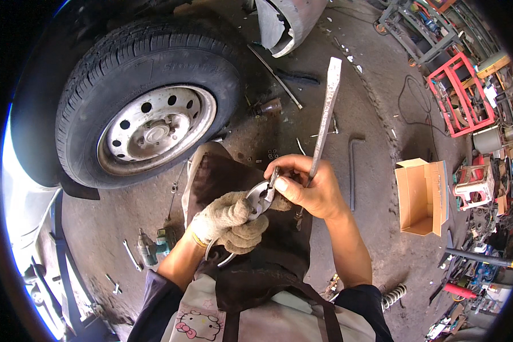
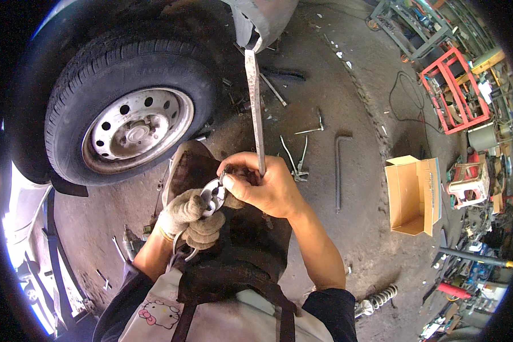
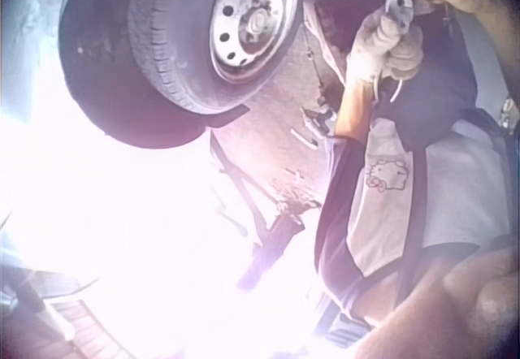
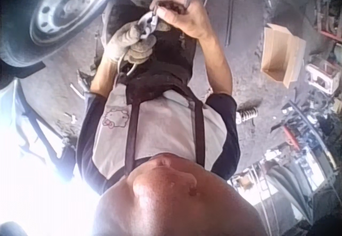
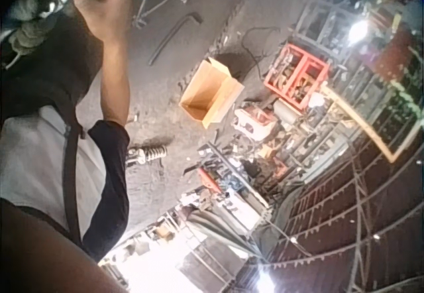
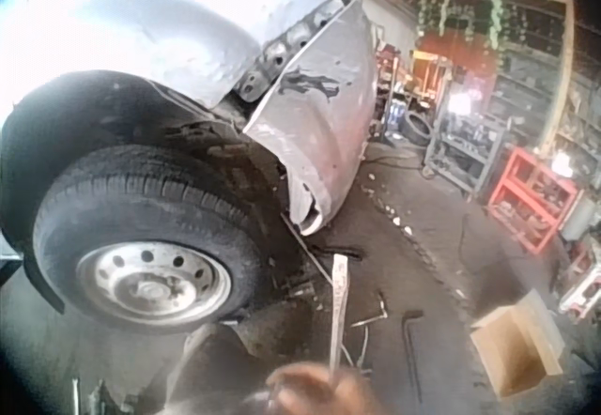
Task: The person is working on a car part, using pliers and a screwdriver to manipulate a metal piece. They then attach the modified part to the car's headlight area.
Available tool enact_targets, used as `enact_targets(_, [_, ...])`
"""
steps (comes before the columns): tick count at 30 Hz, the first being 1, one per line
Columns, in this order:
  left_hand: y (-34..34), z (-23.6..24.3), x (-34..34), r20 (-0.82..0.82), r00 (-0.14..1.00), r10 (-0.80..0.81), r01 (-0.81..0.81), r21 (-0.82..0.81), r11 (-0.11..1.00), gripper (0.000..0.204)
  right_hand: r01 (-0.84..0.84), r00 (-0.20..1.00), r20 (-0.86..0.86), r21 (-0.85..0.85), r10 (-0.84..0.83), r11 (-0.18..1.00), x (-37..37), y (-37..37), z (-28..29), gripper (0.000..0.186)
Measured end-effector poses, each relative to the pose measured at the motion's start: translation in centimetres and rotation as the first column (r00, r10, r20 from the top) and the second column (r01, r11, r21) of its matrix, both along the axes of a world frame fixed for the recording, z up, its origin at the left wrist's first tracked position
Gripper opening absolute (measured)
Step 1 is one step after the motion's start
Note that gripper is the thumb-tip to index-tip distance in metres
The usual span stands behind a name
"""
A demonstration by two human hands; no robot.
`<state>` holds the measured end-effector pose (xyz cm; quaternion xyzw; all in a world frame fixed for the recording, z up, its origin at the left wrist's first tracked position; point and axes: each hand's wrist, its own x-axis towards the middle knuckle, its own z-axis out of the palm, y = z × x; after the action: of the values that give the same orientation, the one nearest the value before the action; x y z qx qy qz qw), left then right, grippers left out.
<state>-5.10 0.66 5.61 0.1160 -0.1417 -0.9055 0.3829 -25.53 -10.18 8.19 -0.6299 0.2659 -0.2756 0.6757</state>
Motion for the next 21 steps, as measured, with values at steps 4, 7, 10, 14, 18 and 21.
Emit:
enact_targets(4, [0.0,-0.1,-0.1,0.038,0.993,0.116,-0.117,0.025,0.993,0.054,0.091,0.992,-0.084,-0.007,-0.091,0.996,1.1,0.0,0.3,0.026])
enact_targets(7, [-0.9,2.0,0.1,0.325,0.909,0.26,-0.252,-0.069,0.965,0.047,0.1,0.993,-0.07,0.092,-0.094,0.991,-0.2,-0.3,-1.9,0.038])
enact_targets(10, [-1.1,1.7,0.9,0.659,0.648,0.382,-0.346,-0.192,0.918,0.046,0.112,0.981,-0.162,0.03,-0.106,0.993,-0.7,0.8,-3.0,0.058])
enact_targets(14, [-0.6,1.9,1.3,0.709,0.475,0.521,-0.39,-0.361,0.847,0.051,0.138,0.922,-0.319,-0.254,-0.218,0.957,-0.5,3.1,-2.5,0.049])
enact_targets(18, [-0.1,2.0,1.0,0.708,0.417,0.57,-0.399,-0.421,0.815,0.056,0.116,0.876,-0.394,-0.387,-0.278,0.915,-1.3,4.2,-1.3,0.038])
enact_targets(21, [0.0,2.4,1.0,0.717,0.38,0.585,-0.382,-0.454,0.805,0.06,0.066,0.826,-0.535,-0.223,-0.178,0.973,-1.9,4.4,-0.4,0.035])
